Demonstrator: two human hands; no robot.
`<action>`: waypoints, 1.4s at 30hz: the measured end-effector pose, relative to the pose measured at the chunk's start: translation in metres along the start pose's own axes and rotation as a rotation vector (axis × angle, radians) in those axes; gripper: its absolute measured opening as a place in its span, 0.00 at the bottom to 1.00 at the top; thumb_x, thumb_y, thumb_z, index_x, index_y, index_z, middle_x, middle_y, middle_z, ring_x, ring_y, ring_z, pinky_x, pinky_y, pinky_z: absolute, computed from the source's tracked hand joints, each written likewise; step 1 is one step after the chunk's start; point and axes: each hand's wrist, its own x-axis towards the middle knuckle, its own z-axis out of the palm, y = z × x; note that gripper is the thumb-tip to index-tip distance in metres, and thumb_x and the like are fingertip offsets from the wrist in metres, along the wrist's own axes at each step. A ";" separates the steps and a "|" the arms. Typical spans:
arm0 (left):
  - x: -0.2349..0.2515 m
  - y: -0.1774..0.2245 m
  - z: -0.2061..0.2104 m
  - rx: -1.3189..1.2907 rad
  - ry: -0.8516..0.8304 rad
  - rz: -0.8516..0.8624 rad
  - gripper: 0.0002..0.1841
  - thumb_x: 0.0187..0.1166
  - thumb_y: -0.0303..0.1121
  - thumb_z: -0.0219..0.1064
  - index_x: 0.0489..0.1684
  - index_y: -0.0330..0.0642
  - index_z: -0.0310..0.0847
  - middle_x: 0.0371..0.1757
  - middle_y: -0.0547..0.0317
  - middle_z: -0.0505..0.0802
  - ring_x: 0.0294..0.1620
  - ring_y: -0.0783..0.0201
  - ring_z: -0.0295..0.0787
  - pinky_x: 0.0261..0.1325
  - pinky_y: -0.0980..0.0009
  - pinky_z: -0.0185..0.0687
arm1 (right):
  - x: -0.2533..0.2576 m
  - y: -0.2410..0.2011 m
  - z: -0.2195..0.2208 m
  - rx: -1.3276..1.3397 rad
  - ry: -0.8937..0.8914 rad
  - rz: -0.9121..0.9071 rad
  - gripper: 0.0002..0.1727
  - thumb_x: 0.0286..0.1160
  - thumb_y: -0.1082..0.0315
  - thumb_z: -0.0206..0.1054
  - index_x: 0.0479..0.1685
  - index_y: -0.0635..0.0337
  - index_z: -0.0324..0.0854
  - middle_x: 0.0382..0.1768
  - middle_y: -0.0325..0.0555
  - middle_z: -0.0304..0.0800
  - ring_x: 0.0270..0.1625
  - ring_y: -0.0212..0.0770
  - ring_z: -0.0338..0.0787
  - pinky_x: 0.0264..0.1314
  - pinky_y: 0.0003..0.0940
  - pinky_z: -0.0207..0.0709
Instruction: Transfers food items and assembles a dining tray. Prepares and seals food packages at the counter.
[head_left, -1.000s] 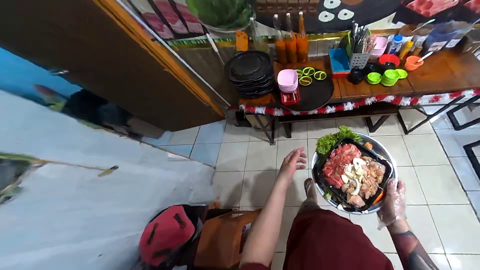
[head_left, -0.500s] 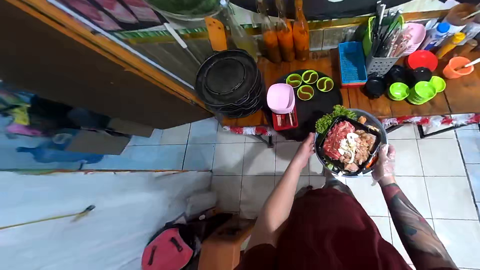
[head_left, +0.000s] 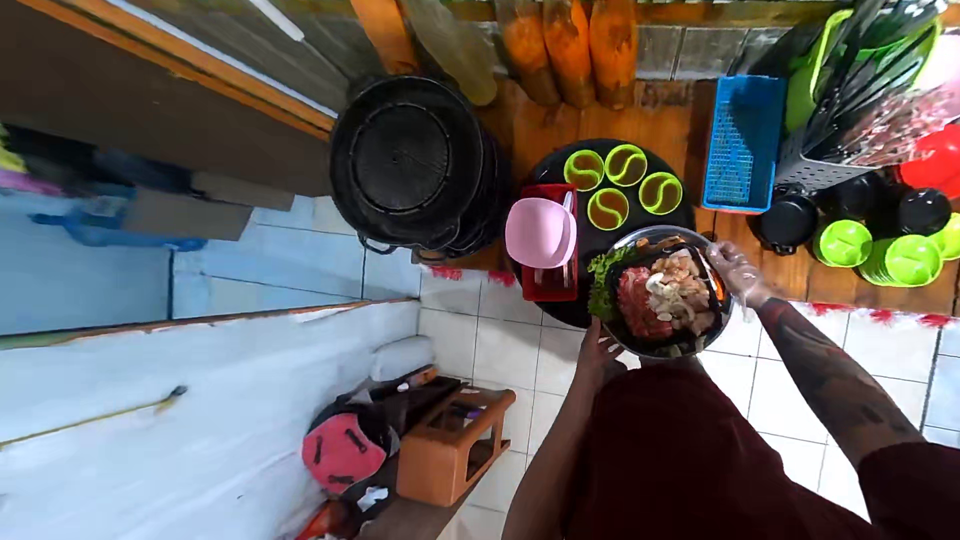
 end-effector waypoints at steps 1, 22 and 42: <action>0.001 -0.001 0.002 -0.027 0.002 -0.004 0.32 0.94 0.55 0.43 0.83 0.36 0.65 0.68 0.40 0.84 0.63 0.46 0.88 0.64 0.47 0.86 | 0.007 -0.005 -0.001 -0.033 -0.011 0.001 0.28 0.85 0.32 0.50 0.73 0.35 0.73 0.62 0.49 0.88 0.58 0.51 0.90 0.55 0.64 0.82; 0.066 0.134 -0.067 1.457 0.397 1.226 0.30 0.70 0.49 0.77 0.71 0.47 0.82 0.69 0.49 0.88 0.74 0.44 0.80 0.79 0.43 0.67 | -0.052 -0.010 -0.005 0.099 0.207 -0.001 0.33 0.88 0.34 0.47 0.78 0.46 0.75 0.68 0.46 0.88 0.67 0.44 0.89 0.72 0.55 0.82; 0.078 0.194 -0.079 0.003 -0.186 0.870 0.26 0.72 0.29 0.78 0.67 0.29 0.75 0.54 0.43 0.93 0.55 0.52 0.93 0.61 0.50 0.91 | -0.180 -0.004 0.098 0.752 0.790 -0.061 0.25 0.93 0.57 0.51 0.83 0.57 0.60 0.67 0.51 0.87 0.59 0.51 0.94 0.65 0.49 0.89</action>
